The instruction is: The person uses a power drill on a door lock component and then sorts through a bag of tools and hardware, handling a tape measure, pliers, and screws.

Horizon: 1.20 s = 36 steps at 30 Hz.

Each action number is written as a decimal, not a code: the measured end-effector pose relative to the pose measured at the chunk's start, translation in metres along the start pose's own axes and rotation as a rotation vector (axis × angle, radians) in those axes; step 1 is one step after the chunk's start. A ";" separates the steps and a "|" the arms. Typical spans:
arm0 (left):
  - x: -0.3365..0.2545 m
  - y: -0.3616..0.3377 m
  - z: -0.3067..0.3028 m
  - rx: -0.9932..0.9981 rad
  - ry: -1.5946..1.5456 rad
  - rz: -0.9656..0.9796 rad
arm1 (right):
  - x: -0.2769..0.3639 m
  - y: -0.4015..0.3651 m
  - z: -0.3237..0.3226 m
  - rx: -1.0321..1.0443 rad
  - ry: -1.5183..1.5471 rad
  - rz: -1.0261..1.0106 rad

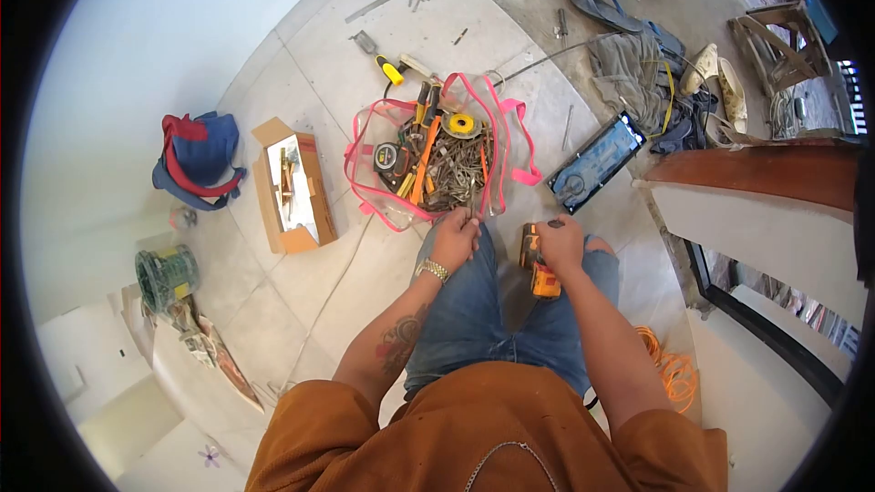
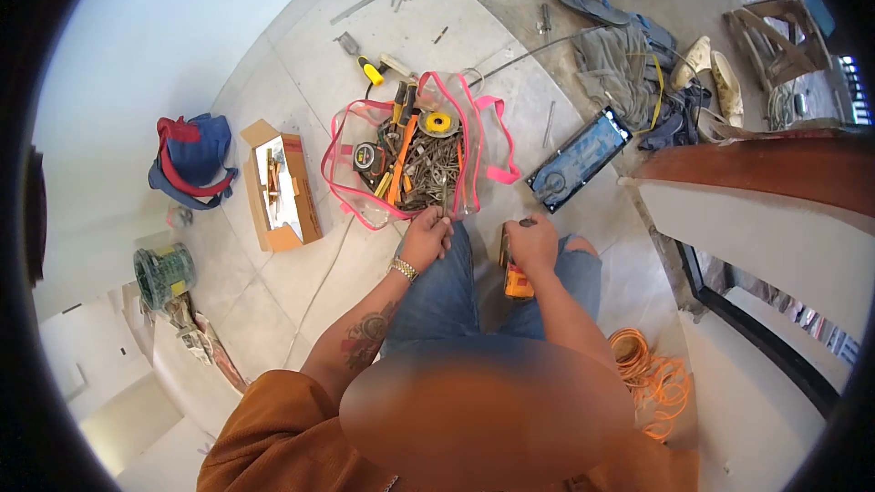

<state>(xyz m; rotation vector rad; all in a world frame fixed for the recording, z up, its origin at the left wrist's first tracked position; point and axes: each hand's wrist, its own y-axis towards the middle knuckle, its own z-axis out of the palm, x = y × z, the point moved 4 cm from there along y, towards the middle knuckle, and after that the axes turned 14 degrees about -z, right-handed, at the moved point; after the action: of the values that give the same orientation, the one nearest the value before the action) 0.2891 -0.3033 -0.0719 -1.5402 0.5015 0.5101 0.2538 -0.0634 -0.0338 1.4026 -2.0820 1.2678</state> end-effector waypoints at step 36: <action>0.002 0.011 -0.007 -0.083 0.017 0.089 | -0.024 0.006 0.016 -0.078 -0.112 -0.113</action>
<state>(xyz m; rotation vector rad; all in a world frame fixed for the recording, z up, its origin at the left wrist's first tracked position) 0.2841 -0.3109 -0.0823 -1.6078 0.5703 0.5930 0.2623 -0.0618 -0.0616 1.5654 -2.0669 1.0754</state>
